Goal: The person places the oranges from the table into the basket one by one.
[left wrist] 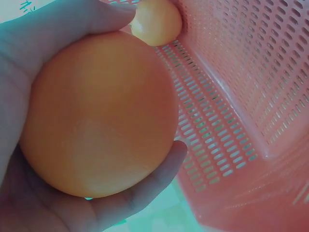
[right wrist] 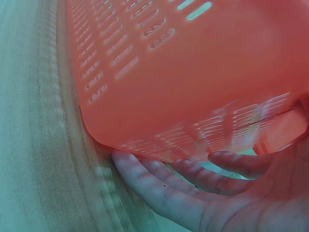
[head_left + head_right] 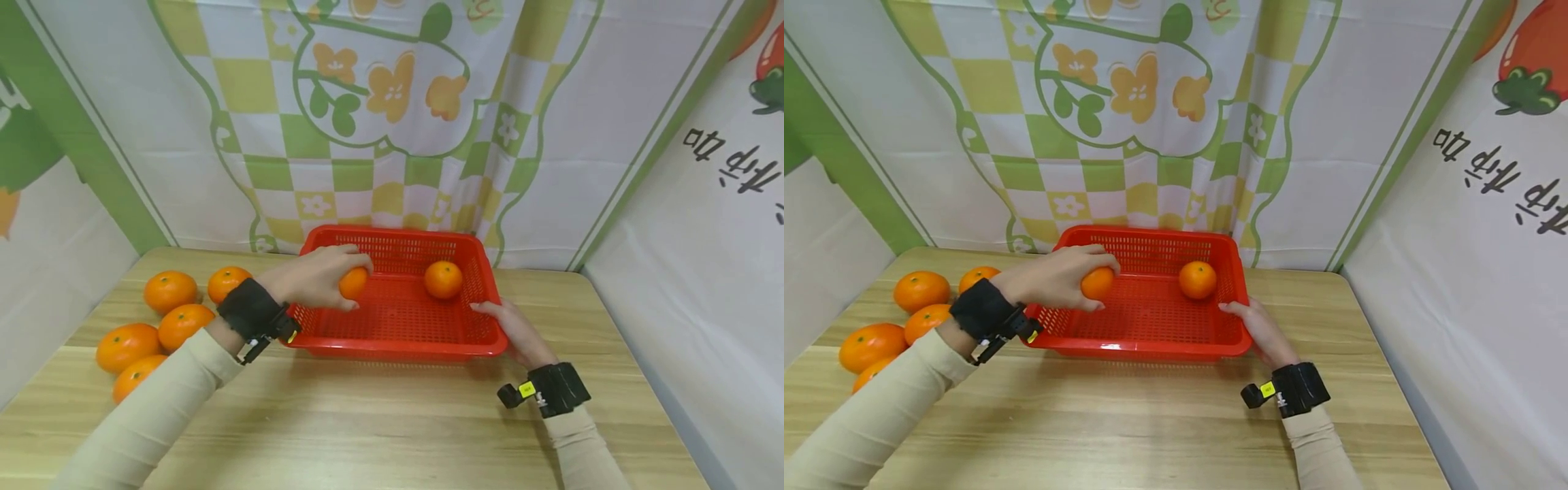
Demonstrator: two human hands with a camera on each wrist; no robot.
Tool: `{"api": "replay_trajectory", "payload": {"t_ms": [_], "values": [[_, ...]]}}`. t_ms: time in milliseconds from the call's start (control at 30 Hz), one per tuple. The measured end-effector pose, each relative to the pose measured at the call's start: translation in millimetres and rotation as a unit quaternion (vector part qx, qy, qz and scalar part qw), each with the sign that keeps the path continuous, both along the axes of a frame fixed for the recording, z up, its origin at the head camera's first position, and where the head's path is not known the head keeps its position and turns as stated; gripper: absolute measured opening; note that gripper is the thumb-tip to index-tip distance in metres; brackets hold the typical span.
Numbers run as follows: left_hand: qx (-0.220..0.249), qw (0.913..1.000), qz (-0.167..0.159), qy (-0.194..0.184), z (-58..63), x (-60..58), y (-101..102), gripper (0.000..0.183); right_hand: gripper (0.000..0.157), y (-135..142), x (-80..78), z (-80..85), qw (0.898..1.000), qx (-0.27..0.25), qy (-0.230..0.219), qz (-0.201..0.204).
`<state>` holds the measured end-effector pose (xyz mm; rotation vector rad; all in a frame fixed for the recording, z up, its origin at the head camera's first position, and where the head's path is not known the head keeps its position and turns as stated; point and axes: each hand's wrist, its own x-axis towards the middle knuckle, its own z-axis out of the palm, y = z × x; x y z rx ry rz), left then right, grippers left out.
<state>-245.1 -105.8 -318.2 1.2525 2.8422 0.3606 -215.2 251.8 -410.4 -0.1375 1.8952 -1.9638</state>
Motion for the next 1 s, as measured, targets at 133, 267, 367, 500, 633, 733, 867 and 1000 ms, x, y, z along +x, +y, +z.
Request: {"api": "replay_trajectory", "payload": {"t_ms": [133,267,367,500,633,733,867,1000], "values": [[-0.002,1.0,-0.006,0.001,-1.4,-4.1,5,0.047,0.053,0,0.9,-0.9,1.0,-0.002,0.003,0.0],[0.0,0.9999,-0.011,-0.004,-3.1,-7.8,10,0.046,0.054,0,1.5,-1.2,1.0,-0.006,0.0,0.003],[0.001,0.9999,-0.014,-0.001,-3.6,-10.9,14,0.046,0.055,0,1.7,-0.7,1.0,-0.008,-0.002,0.004],[-0.005,0.9999,-0.016,0.004,-3.6,-15.2,21,0.047,0.056,0,1.2,0.3,1.0,-0.006,-0.002,0.007],[-0.003,0.9998,-0.02,-0.001,-5.2,-19.5,28,0.046,0.056,1,0.5,0.0,1.0,-0.002,0.0,0.005],[-0.002,0.9998,-0.02,-0.007,-7.1,-21.7,33,0.046,0.055,1,0.5,-0.3,1.0,0.001,0.004,0.002],[-0.005,0.9997,-0.02,-0.012,-10.1,-24.0,38,0.046,0.056,0,0.5,-0.6,1.0,-0.002,0.005,0.005],[-0.002,0.9997,-0.022,-0.012,-14.5,-28.4,42,0.046,0.058,1,0.6,-0.5,1.0,-0.004,0.005,0.007]]}}
